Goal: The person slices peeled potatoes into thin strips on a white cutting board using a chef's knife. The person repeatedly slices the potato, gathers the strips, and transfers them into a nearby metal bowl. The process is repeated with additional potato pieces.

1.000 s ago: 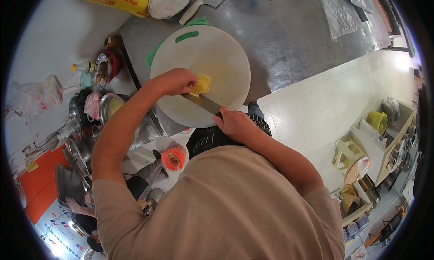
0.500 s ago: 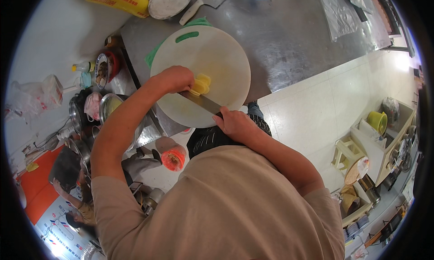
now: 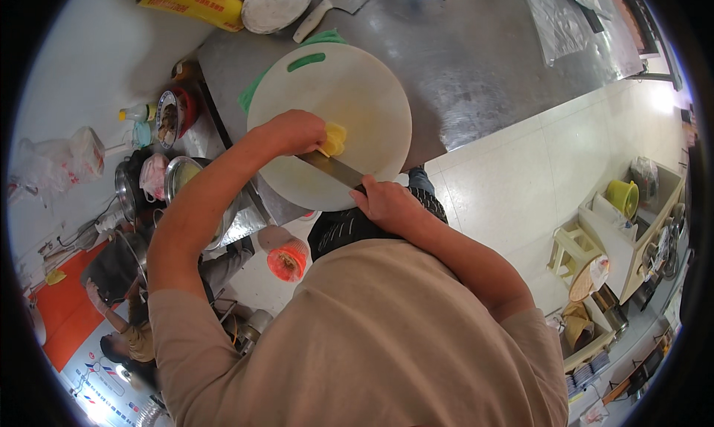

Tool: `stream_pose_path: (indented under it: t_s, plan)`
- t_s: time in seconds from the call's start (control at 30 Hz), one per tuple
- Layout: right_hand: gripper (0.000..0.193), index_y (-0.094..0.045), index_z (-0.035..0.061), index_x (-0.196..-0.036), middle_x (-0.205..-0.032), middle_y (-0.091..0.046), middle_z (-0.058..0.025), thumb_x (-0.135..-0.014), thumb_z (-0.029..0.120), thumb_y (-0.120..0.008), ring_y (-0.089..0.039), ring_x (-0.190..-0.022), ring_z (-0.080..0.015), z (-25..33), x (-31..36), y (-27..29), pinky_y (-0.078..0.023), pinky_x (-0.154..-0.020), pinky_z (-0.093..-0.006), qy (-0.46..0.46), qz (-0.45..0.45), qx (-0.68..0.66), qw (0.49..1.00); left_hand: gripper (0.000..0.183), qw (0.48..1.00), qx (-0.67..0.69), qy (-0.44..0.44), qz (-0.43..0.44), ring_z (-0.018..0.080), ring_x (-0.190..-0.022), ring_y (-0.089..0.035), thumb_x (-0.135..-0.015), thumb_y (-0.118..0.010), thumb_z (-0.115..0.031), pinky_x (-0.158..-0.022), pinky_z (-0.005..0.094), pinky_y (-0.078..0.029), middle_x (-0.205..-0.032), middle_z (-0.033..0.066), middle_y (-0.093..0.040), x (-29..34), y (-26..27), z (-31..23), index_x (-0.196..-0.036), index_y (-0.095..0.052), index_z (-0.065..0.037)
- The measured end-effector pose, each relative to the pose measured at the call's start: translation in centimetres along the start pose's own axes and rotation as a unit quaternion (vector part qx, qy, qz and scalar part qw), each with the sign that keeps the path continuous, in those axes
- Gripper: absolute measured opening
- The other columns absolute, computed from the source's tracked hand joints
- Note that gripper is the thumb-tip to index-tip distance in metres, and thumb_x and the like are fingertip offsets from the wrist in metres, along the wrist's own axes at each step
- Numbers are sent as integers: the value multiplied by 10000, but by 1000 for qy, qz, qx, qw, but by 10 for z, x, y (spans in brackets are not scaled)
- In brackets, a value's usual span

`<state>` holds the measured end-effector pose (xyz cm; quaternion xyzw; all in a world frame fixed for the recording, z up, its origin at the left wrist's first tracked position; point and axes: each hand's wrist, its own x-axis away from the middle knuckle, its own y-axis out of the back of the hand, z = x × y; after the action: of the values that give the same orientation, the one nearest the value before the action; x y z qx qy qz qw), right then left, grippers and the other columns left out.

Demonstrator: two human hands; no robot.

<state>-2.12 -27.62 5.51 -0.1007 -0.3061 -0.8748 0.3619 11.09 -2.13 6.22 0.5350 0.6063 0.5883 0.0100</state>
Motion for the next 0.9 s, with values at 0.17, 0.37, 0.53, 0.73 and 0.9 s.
stream_pose_path:
  t_s: [0.17,0.37,0.53,0.73,0.9]
  plan:
    - [418,-527,-38,-1024,-784,-676,-299,-1032,379,-546,-676,-794,-489,-2,-1,-3,-541,-741,-562,5,2,-1,1000,120,1000,7,7,0,356,-841,-670,-844,-680,-168,-726,468,-533,-838,132,-680,1,-2,2,-824,-725,-59]
    - [394,-526,-17,-968,-709,-662,-257,-1022,372,-566,-671,-682,-456,-3,0,-7,-541,-625,-548,32,-41,17,998,125,991,95,38,-84,360,-846,-673,-842,-688,-164,-728,460,-527,-862,143,-698,0,-3,-4,-841,-713,-41]
    - [392,-528,-14,-972,-722,-666,-258,-1024,373,-562,-675,-699,-455,-2,0,-6,-546,-638,-540,24,-32,10,999,167,966,225,122,-28,298,-817,-699,-822,-718,-154,-754,393,-543,-883,128,-735,29,16,23,-927,-743,-27]
    - [402,-526,-14,-976,-731,-671,-256,-1023,383,-563,-681,-714,-451,1,0,-5,-548,-653,-541,27,-27,26,999,244,960,236,128,78,244,-806,-713,-815,-751,-148,-742,350,-546,-901,96,-762,33,7,32,-1020,-757,-17]
    - [401,-525,-11,-973,-735,-674,-253,-1021,385,-566,-683,-724,-450,0,0,-5,-546,-658,-546,21,-14,30,999,202,948,266,131,111,212,-780,-711,-824,-756,-144,-719,336,-544,-841,82,-758,24,3,34,-984,-762,-21]
